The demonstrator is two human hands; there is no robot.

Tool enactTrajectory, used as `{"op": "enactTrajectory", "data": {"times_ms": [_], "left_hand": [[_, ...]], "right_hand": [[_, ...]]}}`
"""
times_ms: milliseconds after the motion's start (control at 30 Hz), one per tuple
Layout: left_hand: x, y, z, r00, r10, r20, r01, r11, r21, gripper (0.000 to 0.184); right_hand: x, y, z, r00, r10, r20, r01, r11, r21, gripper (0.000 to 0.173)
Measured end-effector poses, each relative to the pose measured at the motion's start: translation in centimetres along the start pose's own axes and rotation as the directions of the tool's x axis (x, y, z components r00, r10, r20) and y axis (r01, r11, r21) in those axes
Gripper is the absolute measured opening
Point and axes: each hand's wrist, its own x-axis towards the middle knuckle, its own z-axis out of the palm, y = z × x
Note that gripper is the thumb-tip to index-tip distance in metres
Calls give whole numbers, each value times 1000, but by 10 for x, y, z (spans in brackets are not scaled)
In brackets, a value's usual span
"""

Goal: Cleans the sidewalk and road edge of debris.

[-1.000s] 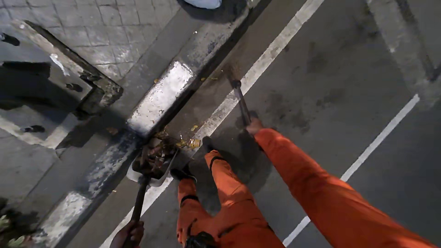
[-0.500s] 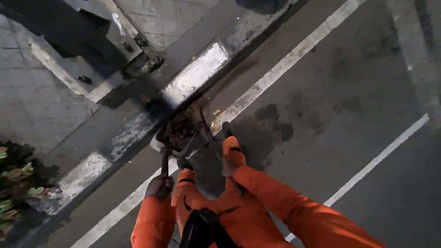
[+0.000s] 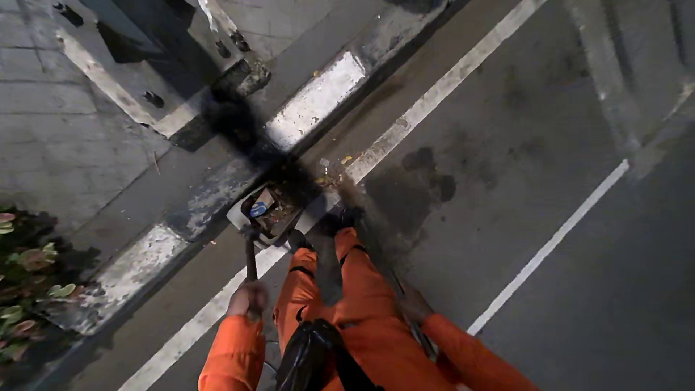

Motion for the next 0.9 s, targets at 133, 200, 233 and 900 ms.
{"op": "enactTrajectory", "data": {"times_ms": [133, 200, 233, 900], "left_hand": [[7, 3, 28, 999, -13, -51, 17, 997, 77, 12], [6, 6, 38, 998, -9, -55, 13, 997, 82, 15], [4, 3, 37, 998, -20, -57, 24, 996, 80, 16], [3, 23, 43, 995, -87, 58, 96, 978, -184, 21]], "right_hand": [[54, -71, 22, 991, 73, 108, -74, 997, 3, 67], [59, -88, 38, 986, 7, 168, 5, 997, -74, 73], [53, -86, 44, 981, -13, 194, 35, 993, -111, 76], [70, -162, 57, 951, -219, 216, 298, 830, -471, 79]]}}
